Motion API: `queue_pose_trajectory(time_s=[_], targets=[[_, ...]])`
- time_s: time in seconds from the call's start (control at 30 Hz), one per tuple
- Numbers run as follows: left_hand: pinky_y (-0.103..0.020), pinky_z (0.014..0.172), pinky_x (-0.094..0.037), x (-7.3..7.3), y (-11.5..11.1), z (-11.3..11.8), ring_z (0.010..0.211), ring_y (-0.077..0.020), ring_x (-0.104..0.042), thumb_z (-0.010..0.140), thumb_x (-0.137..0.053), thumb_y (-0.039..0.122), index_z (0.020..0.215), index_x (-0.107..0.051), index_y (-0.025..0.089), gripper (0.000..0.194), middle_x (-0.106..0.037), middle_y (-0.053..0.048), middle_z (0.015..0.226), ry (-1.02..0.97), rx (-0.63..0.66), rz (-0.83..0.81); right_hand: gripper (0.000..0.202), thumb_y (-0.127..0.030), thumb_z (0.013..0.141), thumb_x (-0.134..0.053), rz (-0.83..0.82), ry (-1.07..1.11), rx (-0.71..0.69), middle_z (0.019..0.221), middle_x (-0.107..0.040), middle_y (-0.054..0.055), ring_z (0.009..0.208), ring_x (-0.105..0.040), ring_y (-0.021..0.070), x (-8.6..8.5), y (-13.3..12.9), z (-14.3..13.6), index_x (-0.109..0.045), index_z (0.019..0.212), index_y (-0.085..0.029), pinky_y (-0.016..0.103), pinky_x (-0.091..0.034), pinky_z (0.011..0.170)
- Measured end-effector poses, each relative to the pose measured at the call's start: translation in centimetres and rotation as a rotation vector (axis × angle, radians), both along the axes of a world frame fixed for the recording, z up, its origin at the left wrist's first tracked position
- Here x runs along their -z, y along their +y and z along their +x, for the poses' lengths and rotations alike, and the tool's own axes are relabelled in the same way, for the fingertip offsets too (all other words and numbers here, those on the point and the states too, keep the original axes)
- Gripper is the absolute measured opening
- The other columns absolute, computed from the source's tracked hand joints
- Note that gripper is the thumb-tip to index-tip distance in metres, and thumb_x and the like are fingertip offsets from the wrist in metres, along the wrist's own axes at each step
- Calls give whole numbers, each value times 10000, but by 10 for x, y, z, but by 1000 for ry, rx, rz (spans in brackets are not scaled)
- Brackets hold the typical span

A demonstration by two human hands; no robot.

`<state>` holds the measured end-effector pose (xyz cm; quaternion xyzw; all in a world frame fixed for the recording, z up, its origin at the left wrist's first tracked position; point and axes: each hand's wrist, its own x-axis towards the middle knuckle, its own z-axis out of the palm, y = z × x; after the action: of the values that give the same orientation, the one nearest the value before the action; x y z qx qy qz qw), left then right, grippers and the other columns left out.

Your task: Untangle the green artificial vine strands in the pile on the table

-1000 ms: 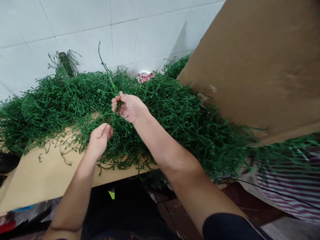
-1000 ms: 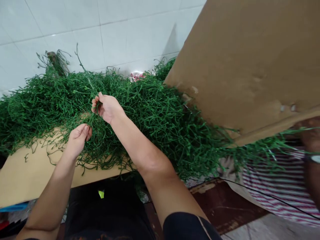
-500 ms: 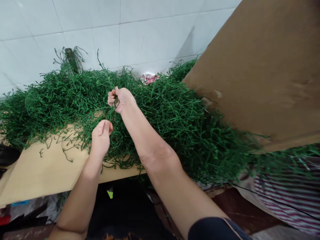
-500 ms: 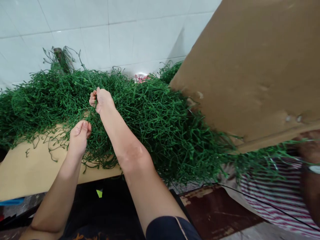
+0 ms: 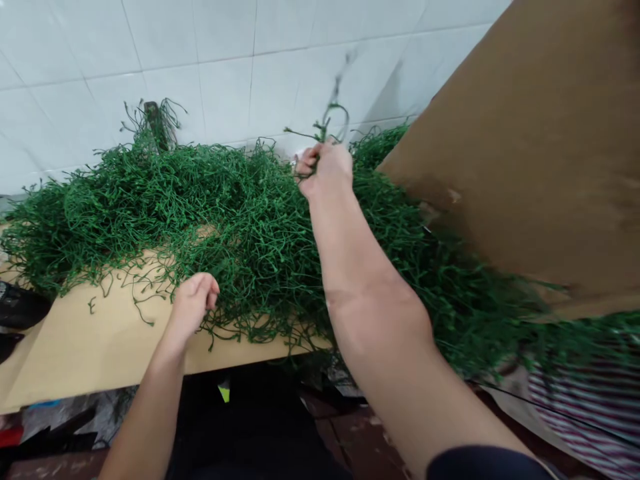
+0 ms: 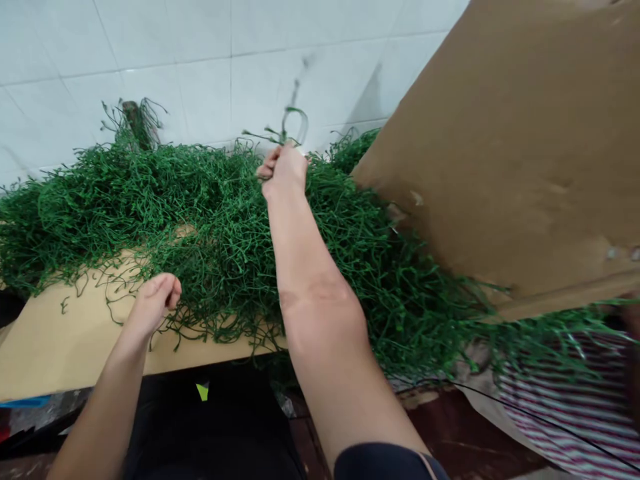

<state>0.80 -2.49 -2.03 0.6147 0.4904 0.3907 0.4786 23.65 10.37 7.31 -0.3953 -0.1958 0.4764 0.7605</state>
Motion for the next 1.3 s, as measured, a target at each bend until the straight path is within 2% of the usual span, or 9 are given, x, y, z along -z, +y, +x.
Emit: queue_pose_trajectory(time_s=[0.13, 0.23, 0.43, 0.53, 0.63, 0.73, 0.93, 1.13, 1.3], targets=[[-236, 549, -380, 1, 27, 2, 508, -104, -459, 842, -408, 363, 779, -596, 150, 291, -511, 17, 513, 122, -7, 131, 340, -335, 936, -310, 103, -6, -228, 533, -358, -57, 404, -305, 18, -5, -18, -18, -362, 636, -184, 154, -262, 389], [-325, 744, -450, -1, 42, 4, 770, -174, -584, 797, -500, 329, 1031, -597, 133, 321, -661, -85, 872, 324, -35, 216, 341, -344, 940, -314, 102, -4, -304, 542, -376, -55, 418, -330, 15, -4, -32, -34, -371, 646, -181, 146, -299, 401], [-434, 960, -384, -15, 47, 10, 1210, -284, -431, 745, -593, 370, 1232, -475, 117, 561, -447, -186, 1318, 357, -253, 547, 304, -311, 928, -371, 102, 77, -410, 559, -440, -50, 439, -376, 10, 6, -50, -47, -407, 662, -166, 145, -350, 439], [-375, 904, -419, -27, 51, 30, 1115, -244, -495, 740, -595, 436, 1202, -473, 124, 571, -511, -154, 1233, 190, -142, 571, 269, -243, 927, -373, 87, 61, -444, 560, -461, -48, 449, -406, 15, 9, -57, -58, -431, 678, -157, 155, -383, 478], [-274, 704, -446, -30, 54, 49, 751, -144, -556, 808, -505, 426, 972, -544, 130, 341, -608, -57, 824, 25, 59, 419, 243, -199, 926, -358, 86, 69, -474, 583, -499, -36, 478, -455, 28, 9, -61, -65, -456, 708, -150, 172, -414, 510], [-227, 529, -341, -25, 53, 57, 505, -88, -382, 871, -382, 396, 703, -502, 157, 316, -418, 30, 533, -35, 111, 305, 238, -214, 929, -354, 100, 106, -473, 602, -516, -31, 497, -475, 31, 8, -62, -63, -458, 724, -151, 171, -420, 512], [-239, 524, -266, -18, 32, 52, 520, -90, -288, 889, -329, 362, 572, -337, 190, 360, -297, 41, 539, 7, 120, 367, 328, -251, 949, -308, 6, 126, -490, 480, -335, -72, 386, -281, 4, 10, -46, -55, -350, 636, -165, 129, -255, 391], [-235, 546, -303, -13, -5, 38, 535, -91, -343, 883, -354, 332, 582, -357, 185, 334, -348, 36, 554, 156, 293, 347, 344, -285, 950, -290, 43, 75, -79, 471, -237, -85, 360, -197, 10, 7, -13, -12, -276, 622, -181, 126, -207, 359], [-276, 682, -420, -6, 15, 35, 686, -133, -504, 836, -445, 335, 789, -523, 171, 188, -535, -14, 727, 257, 133, 293, 272, -269, 921, -388, 188, -37, -249, 543, -391, -66, 425, -365, 3, 1, -30, -12, -363, 666, -176, 134, -370, 448]])
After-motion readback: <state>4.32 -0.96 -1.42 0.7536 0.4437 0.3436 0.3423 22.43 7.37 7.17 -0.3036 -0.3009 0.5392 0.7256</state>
